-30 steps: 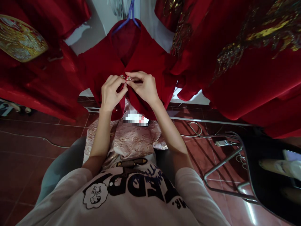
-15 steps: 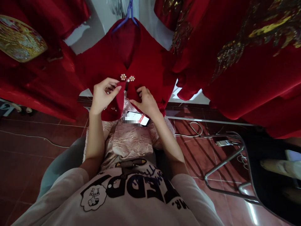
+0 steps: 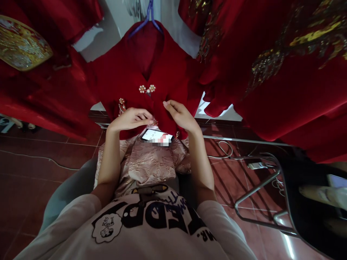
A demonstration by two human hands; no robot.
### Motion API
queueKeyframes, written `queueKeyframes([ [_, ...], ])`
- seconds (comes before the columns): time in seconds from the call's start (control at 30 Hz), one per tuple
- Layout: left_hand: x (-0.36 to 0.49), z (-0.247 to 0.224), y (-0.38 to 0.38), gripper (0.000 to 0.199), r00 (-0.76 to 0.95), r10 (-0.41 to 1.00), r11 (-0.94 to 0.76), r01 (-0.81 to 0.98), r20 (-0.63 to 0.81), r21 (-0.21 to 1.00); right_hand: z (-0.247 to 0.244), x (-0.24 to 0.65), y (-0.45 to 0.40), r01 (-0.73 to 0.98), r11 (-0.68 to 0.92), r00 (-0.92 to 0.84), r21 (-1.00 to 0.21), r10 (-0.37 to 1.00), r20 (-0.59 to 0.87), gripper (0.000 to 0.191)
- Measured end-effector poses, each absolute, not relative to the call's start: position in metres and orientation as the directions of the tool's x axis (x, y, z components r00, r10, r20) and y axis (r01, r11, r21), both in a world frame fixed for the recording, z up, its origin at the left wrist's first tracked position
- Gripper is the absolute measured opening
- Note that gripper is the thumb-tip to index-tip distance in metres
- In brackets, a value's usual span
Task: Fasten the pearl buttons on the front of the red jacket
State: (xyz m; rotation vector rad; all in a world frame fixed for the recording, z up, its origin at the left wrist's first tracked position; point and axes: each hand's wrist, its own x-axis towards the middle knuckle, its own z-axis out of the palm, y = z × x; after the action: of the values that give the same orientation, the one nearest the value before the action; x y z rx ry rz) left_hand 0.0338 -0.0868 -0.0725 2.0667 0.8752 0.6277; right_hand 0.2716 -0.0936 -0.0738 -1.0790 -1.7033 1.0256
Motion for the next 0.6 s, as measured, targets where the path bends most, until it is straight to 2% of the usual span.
queueKeyframes([
  [0.07, 0.036, -0.073, -0.088, 0.036, 0.662, 0.741, -0.435, 0.35, 0.109, 0.83, -0.072, 0.274, -0.095, 0.254, 0.295, -0.272, -0.921, 0.936, 0.224, 0.066],
  [0.13, 0.036, -0.077, -0.087, 0.036, 0.606, 0.782, -0.445, 0.375, 0.149, 0.813, -0.073, 0.277, -0.095, 0.253, 0.297, -0.27, -0.921, 0.935, 0.228, 0.064],
  [0.23, 0.034, -0.086, -0.082, 0.057, 0.505, 0.833, -0.472, 0.44, 0.224, 0.764, -0.077, 0.281, -0.094, 0.221, 0.287, -0.246, -0.932, 0.941, 0.231, 0.061],
  [0.3, 0.033, -0.089, -0.08, 0.067, 0.523, 0.824, -0.476, 0.433, 0.217, 0.766, -0.079, 0.283, -0.093, 0.221, 0.282, -0.229, -0.933, 0.945, 0.231, 0.059],
  [0.47, 0.042, -0.082, -0.085, 0.049, 0.678, 0.732, -0.421, 0.363, 0.075, 0.831, -0.081, 0.283, -0.092, 0.236, 0.29, -0.24, -0.928, 0.942, 0.234, 0.059],
  [0.6, 0.048, -0.077, -0.09, 0.037, 0.702, 0.71, -0.401, 0.34, 0.054, 0.85, -0.079, 0.282, -0.093, 0.227, 0.279, -0.248, -0.933, 0.943, 0.221, 0.059],
])
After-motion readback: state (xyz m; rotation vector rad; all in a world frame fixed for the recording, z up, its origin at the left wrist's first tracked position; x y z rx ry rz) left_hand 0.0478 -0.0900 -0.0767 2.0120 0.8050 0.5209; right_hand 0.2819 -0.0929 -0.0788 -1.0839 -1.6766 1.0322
